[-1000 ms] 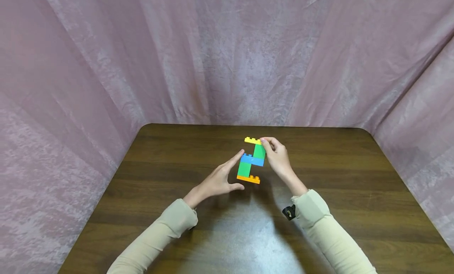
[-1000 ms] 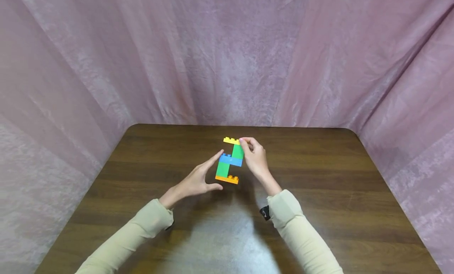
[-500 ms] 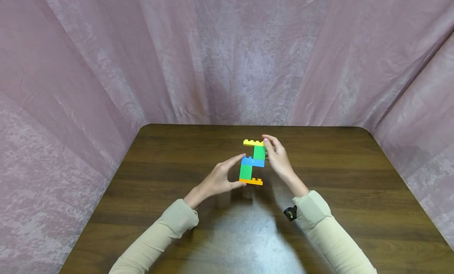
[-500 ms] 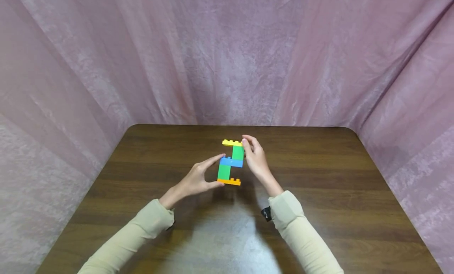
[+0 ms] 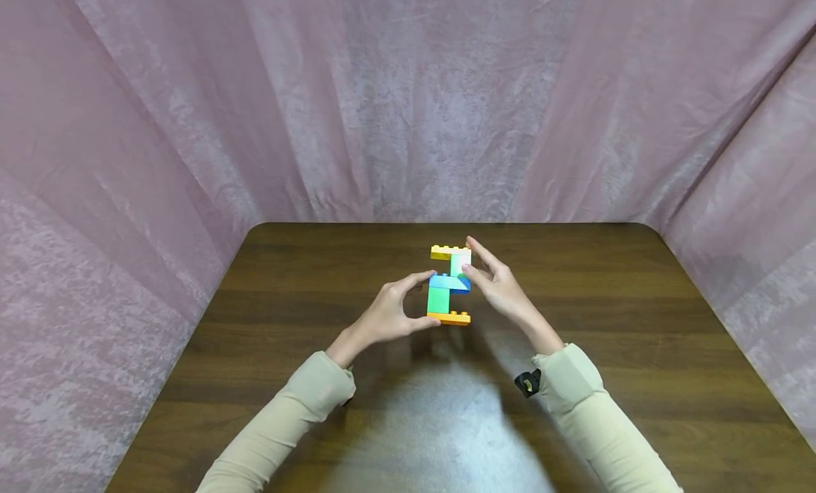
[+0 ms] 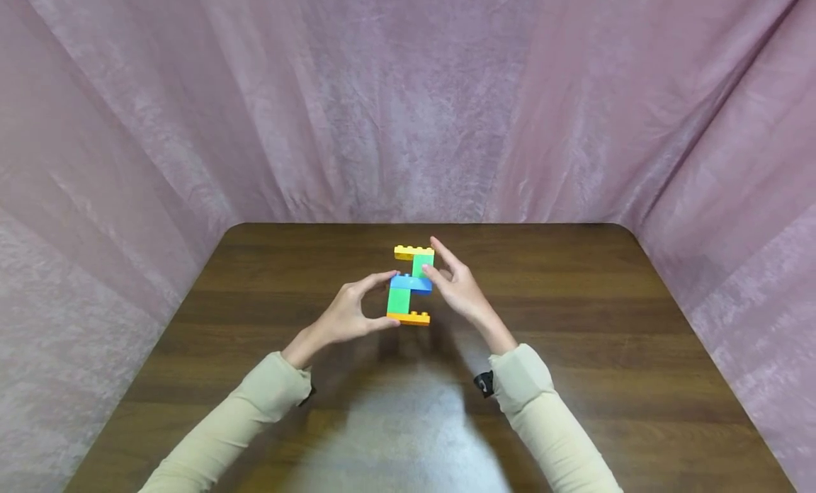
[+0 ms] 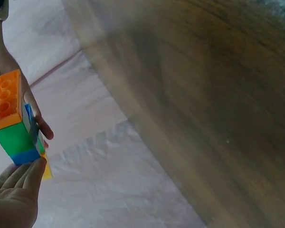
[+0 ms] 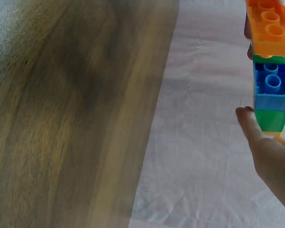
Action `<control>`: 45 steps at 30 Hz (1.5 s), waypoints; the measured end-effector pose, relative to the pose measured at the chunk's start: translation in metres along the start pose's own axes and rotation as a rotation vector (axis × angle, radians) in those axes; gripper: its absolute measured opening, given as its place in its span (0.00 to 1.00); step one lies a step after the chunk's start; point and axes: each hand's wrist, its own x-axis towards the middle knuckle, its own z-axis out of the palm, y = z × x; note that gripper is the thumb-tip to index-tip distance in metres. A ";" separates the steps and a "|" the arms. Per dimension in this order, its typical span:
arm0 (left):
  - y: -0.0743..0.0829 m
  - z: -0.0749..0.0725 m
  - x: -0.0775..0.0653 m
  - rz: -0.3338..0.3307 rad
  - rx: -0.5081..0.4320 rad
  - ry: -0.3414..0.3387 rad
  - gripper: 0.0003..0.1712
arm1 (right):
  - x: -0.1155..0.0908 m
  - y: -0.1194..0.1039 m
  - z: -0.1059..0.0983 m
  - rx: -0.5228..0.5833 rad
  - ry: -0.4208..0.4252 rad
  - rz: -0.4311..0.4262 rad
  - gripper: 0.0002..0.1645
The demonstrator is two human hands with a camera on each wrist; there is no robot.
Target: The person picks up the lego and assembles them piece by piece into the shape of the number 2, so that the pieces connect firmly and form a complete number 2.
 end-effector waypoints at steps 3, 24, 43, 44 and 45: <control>0.000 -0.004 0.001 -0.013 -0.026 0.005 0.43 | -0.001 0.000 -0.002 0.004 -0.044 -0.010 0.46; 0.009 -0.013 0.002 0.054 0.025 -0.027 0.39 | -0.004 0.006 -0.005 -0.227 -0.018 -0.161 0.50; -0.006 -0.006 -0.004 -0.084 -0.005 -0.115 0.44 | 0.000 0.015 -0.004 -0.252 -0.059 -0.057 0.50; -0.007 -0.006 -0.003 -0.101 0.008 -0.133 0.44 | 0.002 0.017 -0.003 -0.248 -0.061 -0.049 0.50; -0.008 -0.006 -0.001 -0.118 0.012 -0.150 0.45 | 0.003 0.017 -0.003 -0.240 -0.061 -0.042 0.50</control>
